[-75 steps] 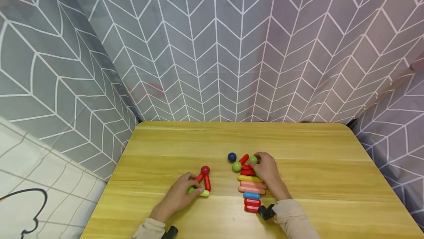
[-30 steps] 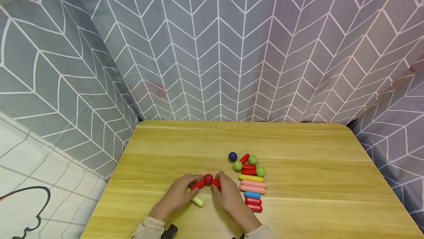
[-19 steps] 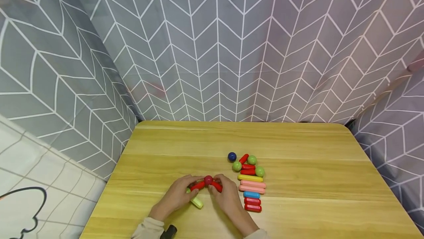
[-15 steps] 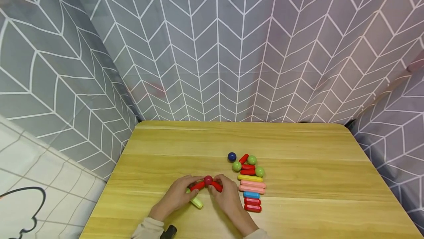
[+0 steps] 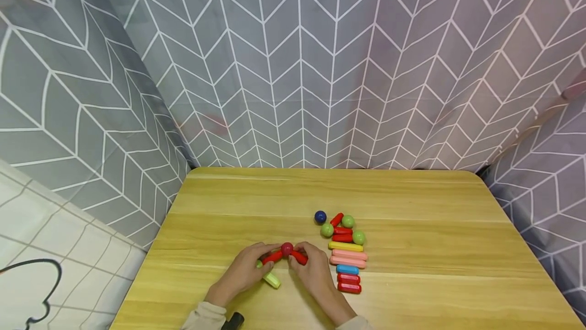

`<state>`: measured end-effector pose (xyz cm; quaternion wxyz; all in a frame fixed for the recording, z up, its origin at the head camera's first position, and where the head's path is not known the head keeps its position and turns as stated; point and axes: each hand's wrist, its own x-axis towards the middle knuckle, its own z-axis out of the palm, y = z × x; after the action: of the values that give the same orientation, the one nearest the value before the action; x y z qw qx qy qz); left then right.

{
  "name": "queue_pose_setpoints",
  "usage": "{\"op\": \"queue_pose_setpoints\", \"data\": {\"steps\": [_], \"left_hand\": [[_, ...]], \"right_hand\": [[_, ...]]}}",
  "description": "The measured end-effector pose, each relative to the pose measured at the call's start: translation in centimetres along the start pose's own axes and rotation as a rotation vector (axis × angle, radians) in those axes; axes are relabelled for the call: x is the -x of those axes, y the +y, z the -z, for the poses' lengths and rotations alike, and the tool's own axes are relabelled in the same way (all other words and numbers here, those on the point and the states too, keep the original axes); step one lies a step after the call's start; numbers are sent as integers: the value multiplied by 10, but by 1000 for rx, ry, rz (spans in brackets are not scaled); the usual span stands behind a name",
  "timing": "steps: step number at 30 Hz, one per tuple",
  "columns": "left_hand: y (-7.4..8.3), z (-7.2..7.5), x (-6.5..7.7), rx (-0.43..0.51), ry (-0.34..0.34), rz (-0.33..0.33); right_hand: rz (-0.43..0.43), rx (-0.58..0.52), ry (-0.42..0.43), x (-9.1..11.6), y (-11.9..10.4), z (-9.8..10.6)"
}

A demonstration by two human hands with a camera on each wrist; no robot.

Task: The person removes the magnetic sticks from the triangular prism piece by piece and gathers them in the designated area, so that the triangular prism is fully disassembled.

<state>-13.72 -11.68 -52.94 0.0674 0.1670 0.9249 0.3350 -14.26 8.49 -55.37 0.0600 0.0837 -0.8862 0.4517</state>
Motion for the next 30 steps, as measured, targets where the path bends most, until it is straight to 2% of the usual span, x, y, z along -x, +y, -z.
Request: {"op": "queue_pose_setpoints", "data": {"steps": [6, 13, 17, 20, 23, 25, 28, 30], "left_hand": [[0, -1, 0, -5, 2, 12], [-1, -1, 1, -3, 28, 24], [-2, -2, 2, 20, 77, 22], [-3, -2, 2, 66, 90, 46], [-6, -2, 2, 146, 83, 78], [-7, -2, 3, 196, 93, 89], [-9, 0, 4, 221, 118, 81], [-11, 2, 5, 214, 132, 63]], "right_hand": [[-21, 6, -15, 0, -1, 5], [-70, 11, -16, 7, -4, 23], [-78, -75, -26, 16, -7, 37], [-97, -137, -35, 24, -9, 49], [-171, -207, -21, 33, -10, 63], [-254, -251, 9, 38, -10, 73], [-390, -306, 56, 48, -7, 86], [-459, -294, 66, 56, -3, 94]]}}
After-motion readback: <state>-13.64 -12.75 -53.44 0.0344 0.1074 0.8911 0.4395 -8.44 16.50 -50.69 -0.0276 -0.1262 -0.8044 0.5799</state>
